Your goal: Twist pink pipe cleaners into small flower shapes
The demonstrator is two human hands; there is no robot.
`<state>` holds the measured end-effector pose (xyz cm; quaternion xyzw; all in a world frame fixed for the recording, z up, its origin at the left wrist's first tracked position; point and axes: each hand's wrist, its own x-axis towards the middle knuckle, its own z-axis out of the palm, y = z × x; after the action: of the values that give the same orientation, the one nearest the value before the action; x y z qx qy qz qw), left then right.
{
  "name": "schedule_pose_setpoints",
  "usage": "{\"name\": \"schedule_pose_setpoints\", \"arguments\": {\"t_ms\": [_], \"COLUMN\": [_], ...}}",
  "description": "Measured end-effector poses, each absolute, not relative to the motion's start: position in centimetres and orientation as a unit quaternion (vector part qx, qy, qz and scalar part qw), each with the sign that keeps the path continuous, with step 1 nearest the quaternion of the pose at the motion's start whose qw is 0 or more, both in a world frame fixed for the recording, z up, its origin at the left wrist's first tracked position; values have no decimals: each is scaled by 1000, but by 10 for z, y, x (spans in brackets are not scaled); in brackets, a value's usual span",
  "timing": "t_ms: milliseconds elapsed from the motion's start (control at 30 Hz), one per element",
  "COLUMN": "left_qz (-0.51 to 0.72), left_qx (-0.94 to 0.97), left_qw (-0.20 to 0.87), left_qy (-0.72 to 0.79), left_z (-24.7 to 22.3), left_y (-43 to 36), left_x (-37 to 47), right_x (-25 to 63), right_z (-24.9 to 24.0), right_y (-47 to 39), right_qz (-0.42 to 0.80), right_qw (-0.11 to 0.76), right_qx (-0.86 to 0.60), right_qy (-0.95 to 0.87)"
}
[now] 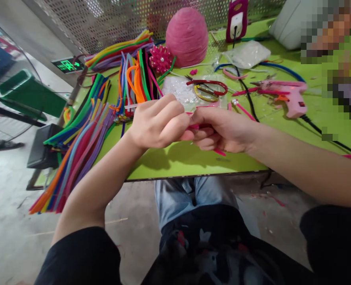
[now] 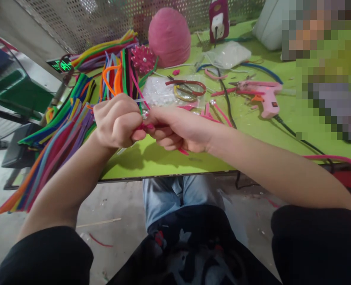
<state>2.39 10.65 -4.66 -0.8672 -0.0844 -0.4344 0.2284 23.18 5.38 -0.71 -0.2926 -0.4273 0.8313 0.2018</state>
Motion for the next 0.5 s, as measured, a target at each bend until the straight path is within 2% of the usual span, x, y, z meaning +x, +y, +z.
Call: {"name": "schedule_pose_setpoints", "arguments": {"t_ms": [133, 233, 333, 500], "left_qz": [-455, -475, -443, -439], "left_qx": [-881, -855, -846, -820], "left_qw": [118, 201, 288, 355], "left_qy": [-52, 47, 68, 96], "left_z": [-48, -42, -35, -28], "left_y": [112, 112, 110, 106], "left_x": [22, 25, 27, 31], "right_x": [234, 233, 233, 229], "right_z": [-5, -6, -8, -12], "right_y": [54, 55, 55, 46], "right_qz": [834, 835, 830, 808], "right_qw": [191, 166, 154, 272], "right_qx": [-293, -291, -293, -292], "right_qy": [-427, -436, -449, -434]}}
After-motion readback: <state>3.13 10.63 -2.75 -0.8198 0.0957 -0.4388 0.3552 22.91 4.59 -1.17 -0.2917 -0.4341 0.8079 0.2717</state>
